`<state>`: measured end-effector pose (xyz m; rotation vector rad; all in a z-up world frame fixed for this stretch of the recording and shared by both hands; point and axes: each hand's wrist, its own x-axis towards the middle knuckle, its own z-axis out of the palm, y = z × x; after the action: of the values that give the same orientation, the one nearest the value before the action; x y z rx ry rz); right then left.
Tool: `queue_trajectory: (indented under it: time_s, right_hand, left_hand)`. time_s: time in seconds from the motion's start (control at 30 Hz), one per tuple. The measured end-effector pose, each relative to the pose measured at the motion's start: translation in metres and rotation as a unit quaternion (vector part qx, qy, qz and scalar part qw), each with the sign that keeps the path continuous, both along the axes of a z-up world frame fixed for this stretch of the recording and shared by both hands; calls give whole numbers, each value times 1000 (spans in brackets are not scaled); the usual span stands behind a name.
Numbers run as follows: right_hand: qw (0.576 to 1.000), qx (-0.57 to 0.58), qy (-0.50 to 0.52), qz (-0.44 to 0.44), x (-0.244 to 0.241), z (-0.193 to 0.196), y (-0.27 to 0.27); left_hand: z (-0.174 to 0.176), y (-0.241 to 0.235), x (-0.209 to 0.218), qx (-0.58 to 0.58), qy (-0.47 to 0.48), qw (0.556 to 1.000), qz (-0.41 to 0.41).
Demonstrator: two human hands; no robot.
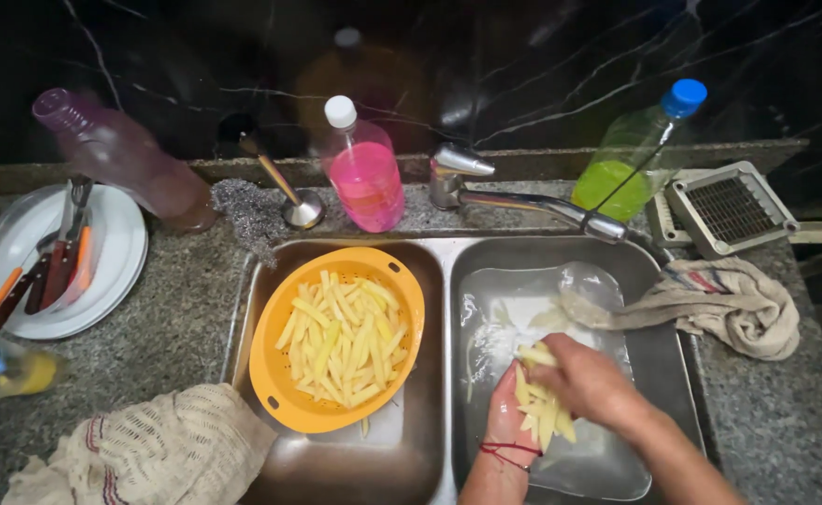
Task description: Washing cut potato strips in a sink and transferring them to a colander to drain.
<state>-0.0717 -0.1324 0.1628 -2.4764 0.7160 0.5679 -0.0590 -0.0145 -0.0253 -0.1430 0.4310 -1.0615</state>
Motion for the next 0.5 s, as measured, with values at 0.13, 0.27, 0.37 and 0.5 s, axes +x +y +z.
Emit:
queue_trajectory:
  time_s: [0.13, 0.27, 0.37, 0.5]
  right_hand:
    - [943, 251, -126, -177, -13, -29, -40]
    - [808, 472, -267, -232, -66, -143, -102]
    - [841, 376, -265, -284, -37, -67, -64]
    - [928, 190, -278, -162, -12, -38, -36]
  left_hand:
    - [56, 9, 8, 57, -98, 993, -42]
    - [42, 7, 10, 88, -126, 988, -18]
    - [30, 6, 5, 88, -96, 991, -42]
    - [29, 5, 1, 98, -133, 985, -47]
